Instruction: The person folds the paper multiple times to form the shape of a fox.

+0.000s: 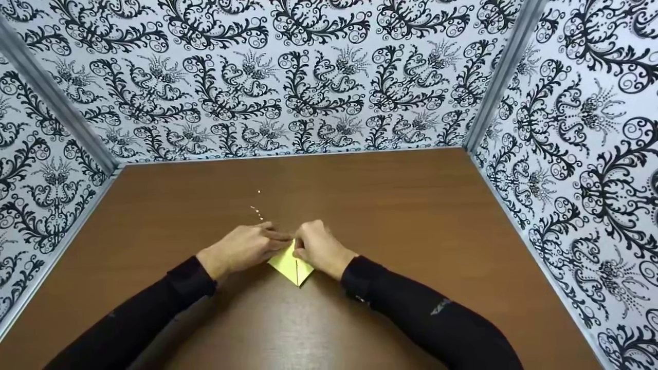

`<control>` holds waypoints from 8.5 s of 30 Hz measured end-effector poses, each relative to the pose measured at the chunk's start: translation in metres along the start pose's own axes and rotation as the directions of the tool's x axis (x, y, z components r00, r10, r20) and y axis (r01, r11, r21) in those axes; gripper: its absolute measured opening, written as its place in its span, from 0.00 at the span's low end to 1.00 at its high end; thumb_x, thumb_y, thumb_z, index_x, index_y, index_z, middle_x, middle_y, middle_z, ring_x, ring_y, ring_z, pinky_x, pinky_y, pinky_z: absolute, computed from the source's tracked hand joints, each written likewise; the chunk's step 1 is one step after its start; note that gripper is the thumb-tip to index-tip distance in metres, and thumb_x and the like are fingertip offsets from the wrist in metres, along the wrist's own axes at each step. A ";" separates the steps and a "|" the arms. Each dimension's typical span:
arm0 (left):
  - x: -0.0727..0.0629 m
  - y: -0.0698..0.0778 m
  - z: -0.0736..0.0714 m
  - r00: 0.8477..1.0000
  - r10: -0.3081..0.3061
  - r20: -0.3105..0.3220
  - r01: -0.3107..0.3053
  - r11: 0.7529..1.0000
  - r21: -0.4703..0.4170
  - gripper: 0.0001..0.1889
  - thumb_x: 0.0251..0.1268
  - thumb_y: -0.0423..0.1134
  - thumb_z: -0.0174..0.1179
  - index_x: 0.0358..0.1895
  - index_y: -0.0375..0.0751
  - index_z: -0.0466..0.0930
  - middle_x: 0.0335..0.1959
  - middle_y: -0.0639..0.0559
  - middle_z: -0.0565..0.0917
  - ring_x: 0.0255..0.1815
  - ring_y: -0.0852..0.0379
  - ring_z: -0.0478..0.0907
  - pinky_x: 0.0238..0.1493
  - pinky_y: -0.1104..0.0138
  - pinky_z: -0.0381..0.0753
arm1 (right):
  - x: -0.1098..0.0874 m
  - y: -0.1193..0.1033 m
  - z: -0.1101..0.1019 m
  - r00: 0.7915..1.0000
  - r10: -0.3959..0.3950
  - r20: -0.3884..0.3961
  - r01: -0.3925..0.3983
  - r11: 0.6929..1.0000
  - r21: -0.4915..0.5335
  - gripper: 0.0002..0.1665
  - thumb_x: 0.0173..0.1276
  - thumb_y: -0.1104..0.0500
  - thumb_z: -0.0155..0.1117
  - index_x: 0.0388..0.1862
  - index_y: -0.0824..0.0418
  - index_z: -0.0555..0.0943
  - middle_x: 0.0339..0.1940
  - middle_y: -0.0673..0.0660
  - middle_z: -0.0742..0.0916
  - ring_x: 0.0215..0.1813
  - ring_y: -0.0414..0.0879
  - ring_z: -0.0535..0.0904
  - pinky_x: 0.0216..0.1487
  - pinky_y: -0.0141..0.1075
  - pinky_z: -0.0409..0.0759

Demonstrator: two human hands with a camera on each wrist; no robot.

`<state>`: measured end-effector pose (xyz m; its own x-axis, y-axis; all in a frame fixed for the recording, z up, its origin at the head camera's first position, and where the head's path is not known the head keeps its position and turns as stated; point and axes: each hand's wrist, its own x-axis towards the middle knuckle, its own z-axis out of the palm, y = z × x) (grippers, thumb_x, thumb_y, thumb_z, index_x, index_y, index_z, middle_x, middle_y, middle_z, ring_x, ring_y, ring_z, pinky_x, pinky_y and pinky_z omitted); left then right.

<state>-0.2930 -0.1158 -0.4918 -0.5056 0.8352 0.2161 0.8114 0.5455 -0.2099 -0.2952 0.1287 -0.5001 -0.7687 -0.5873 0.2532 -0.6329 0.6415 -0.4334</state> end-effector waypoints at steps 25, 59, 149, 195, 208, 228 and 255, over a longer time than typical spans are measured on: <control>-0.017 0.009 -0.006 0.999 0.036 0.006 -0.036 0.999 -0.002 0.11 0.86 0.36 0.69 0.44 0.55 0.98 0.62 0.61 0.98 0.50 0.52 0.89 0.40 0.61 0.96 | 0.003 -0.007 -0.005 0.996 0.080 0.031 -0.080 0.996 0.024 0.08 0.69 0.65 0.87 0.30 0.59 0.96 0.31 0.53 0.96 0.34 0.39 0.85 0.36 0.32 0.85; -0.062 0.026 -0.011 0.998 -0.038 -0.057 0.031 0.992 -0.124 0.09 0.80 0.38 0.77 0.57 0.51 1.00 0.58 0.60 0.99 0.43 0.57 0.83 0.47 0.69 0.91 | 0.001 -0.006 -0.004 0.999 0.041 -0.010 -0.041 0.999 0.008 0.10 0.67 0.66 0.88 0.27 0.59 0.95 0.29 0.52 0.94 0.33 0.37 0.81 0.36 0.31 0.82; -0.024 0.057 -0.013 0.993 0.044 0.110 -0.019 0.976 -0.218 0.20 0.88 0.45 0.71 0.75 0.51 0.91 0.77 0.54 0.90 0.79 0.56 0.87 0.76 0.61 0.89 | 0.035 0.014 -0.017 0.982 0.131 0.134 -0.143 0.986 0.089 0.08 0.67 0.63 0.88 0.44 0.61 0.99 0.38 0.56 0.99 0.38 0.43 0.95 0.42 0.34 0.92; -0.027 0.026 -0.023 0.989 -0.141 -0.051 0.130 0.975 -0.179 0.21 0.88 0.48 0.70 0.74 0.46 0.89 0.77 0.48 0.90 0.74 0.46 0.88 0.71 0.40 0.92 | 0.048 0.013 -0.080 0.969 0.174 -0.177 -0.134 0.967 0.218 0.07 0.77 0.57 0.84 0.47 0.58 0.96 0.43 0.56 0.98 0.42 0.50 0.94 0.46 0.36 0.94; -0.032 -0.003 -0.024 0.961 -0.261 -0.086 0.243 0.953 -0.181 0.19 0.85 0.44 0.73 0.70 0.44 0.92 0.70 0.46 0.94 0.66 0.42 0.91 0.63 0.45 0.94 | 0.037 0.009 -0.060 0.901 -0.195 -0.387 0.218 0.976 0.015 0.05 0.77 0.66 0.81 0.47 0.65 0.92 0.44 0.61 0.93 0.43 0.52 0.94 0.48 0.36 0.96; -0.043 -0.023 -0.020 0.932 -0.357 -0.064 0.340 0.920 -0.194 0.18 0.84 0.44 0.73 0.67 0.40 0.92 0.67 0.43 0.95 0.65 0.39 0.92 0.62 0.39 0.93 | -0.009 0.001 -0.006 0.865 -0.440 -0.240 0.359 0.878 -0.317 0.10 0.71 0.64 0.89 0.41 0.57 0.92 0.40 0.53 0.89 0.42 0.46 0.91 0.45 0.34 0.96; -0.033 -0.003 -0.014 0.960 -0.276 -0.051 0.260 0.942 -0.212 0.15 0.84 0.43 0.74 0.65 0.44 0.94 0.66 0.46 0.95 0.63 0.42 0.92 0.58 0.42 0.95 | -0.024 -0.016 -0.007 0.947 -0.298 0.124 0.317 0.929 -0.189 0.02 0.76 0.61 0.85 0.43 0.55 0.97 0.42 0.53 0.91 0.44 0.45 0.90 0.45 0.39 0.93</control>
<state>-0.2745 -0.1459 -0.4851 -0.6945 0.6473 0.3141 0.6952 0.7163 0.0610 -0.2678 0.1360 -0.4932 -0.5278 -0.8080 0.2618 -0.8493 0.5034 -0.1589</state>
